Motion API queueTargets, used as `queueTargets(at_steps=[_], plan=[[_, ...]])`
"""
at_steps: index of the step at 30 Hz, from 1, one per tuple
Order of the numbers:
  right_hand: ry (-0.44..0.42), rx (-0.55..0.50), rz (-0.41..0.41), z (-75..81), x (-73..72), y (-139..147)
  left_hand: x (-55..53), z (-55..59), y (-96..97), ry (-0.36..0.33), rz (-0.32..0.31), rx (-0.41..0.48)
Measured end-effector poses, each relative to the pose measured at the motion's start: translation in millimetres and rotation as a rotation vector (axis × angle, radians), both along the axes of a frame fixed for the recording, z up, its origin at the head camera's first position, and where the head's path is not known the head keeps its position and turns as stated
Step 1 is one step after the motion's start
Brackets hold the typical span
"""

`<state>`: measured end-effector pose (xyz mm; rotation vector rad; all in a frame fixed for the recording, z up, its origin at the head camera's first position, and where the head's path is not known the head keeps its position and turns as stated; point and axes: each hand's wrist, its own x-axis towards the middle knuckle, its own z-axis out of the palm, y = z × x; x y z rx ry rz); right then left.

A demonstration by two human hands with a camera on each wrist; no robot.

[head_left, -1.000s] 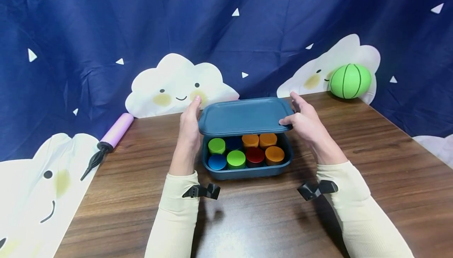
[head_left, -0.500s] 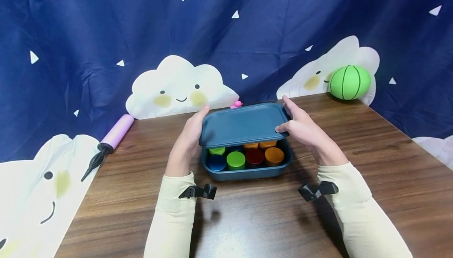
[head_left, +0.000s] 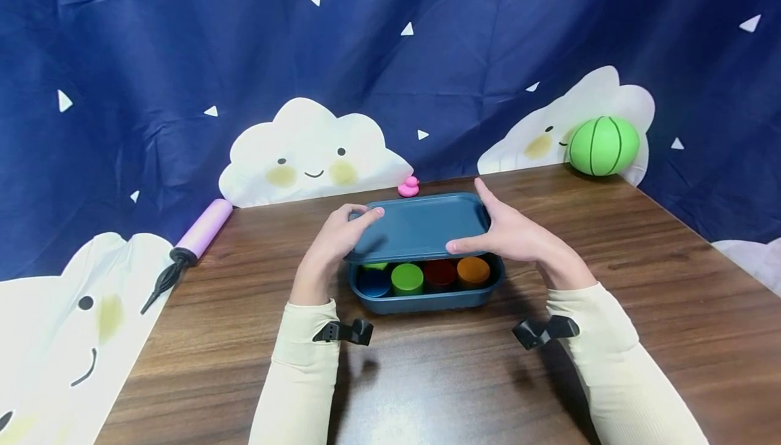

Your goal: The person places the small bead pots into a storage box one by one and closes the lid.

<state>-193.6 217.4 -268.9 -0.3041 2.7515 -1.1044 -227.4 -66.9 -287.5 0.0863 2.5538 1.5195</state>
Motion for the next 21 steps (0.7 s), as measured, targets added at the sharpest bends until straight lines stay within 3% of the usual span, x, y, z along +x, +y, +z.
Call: queueTargets(at_steps=[4, 10, 15, 21], plan=[[-0.006, 0.071, 0.028, -3.0, 0.6, -2, 1.6, -0.7, 2.2, 0.017, -0.036, -0.15], [-0.03, 0.164, 0.062, -4.2, 2.3, -4, 4.6, -2.1, 9.0, 0.034, -0.146, -0.386], [-0.061, 0.208, 0.092, -5.4, 1.9, -3, 9.0, -2.2, 10.6, 0.007, -0.221, -0.475], [-0.137, 0.224, 0.111, -6.3, 1.8, -6, 13.2, -2.7, 11.6, -0.034, -0.249, -0.539]])
